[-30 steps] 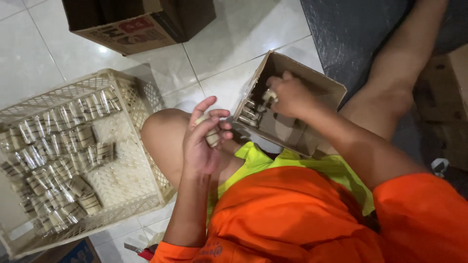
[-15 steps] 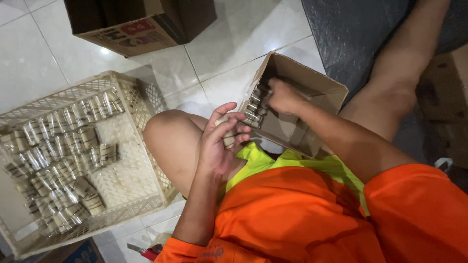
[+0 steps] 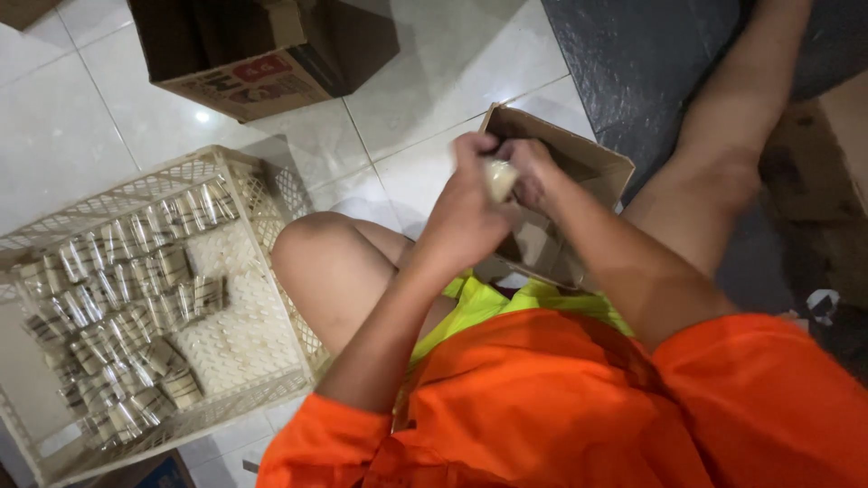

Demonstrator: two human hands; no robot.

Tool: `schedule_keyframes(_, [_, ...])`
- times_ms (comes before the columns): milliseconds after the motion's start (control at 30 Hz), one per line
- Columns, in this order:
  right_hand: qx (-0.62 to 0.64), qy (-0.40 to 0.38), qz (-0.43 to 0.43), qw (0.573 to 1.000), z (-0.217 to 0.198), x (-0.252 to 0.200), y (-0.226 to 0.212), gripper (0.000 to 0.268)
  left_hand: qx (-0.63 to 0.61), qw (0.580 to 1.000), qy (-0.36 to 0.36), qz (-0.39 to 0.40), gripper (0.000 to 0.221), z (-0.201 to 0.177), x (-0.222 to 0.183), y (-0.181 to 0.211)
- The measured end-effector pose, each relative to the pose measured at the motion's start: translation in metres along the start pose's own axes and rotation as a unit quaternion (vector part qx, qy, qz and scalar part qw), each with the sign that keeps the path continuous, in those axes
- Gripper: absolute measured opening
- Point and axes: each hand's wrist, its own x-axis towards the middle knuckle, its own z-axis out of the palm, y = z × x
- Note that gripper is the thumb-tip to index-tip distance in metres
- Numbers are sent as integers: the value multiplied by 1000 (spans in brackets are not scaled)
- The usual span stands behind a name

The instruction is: Taping a cardboard box shut and then filling another box with small cylindrical items from a crate

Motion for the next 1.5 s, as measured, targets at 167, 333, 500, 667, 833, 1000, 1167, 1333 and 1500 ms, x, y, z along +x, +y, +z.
schedule_keyframes(167, [45,29,6,999,13,-12,17,39,447,870,14,208,48,64,142,-98])
schedule_keyframes(333, [94,62,26,993,3,4,33,38,615,728,21,302,17,112,198,-164])
schedule_keyframes(500, [150,92,54,983,0,17,53,37,673,669,78,306,13,125,228,-217])
schedule_keyframes(667, [185,109,73,974,6,38,65,36,634,641,192,388,8,118,212,-212])
schedule_keyframes(833, [219,118,93,964,10,59,82,35,578,627,263,451,8,100,187,-177])
schedule_keyframes(1000, [257,128,114,951,18,75,95,33,572,601,273,486,11,94,179,-178])
schedule_keyframes(1167, [288,136,125,940,14,94,106,32,672,652,105,336,17,83,149,-143])
schedule_keyframes(1333, [320,147,149,924,23,111,125,31,444,845,87,284,12,39,86,-58])
schedule_keyframes(1500, [290,83,208,931,9,36,52,43,13,967,223,122,26,-41,21,-25])
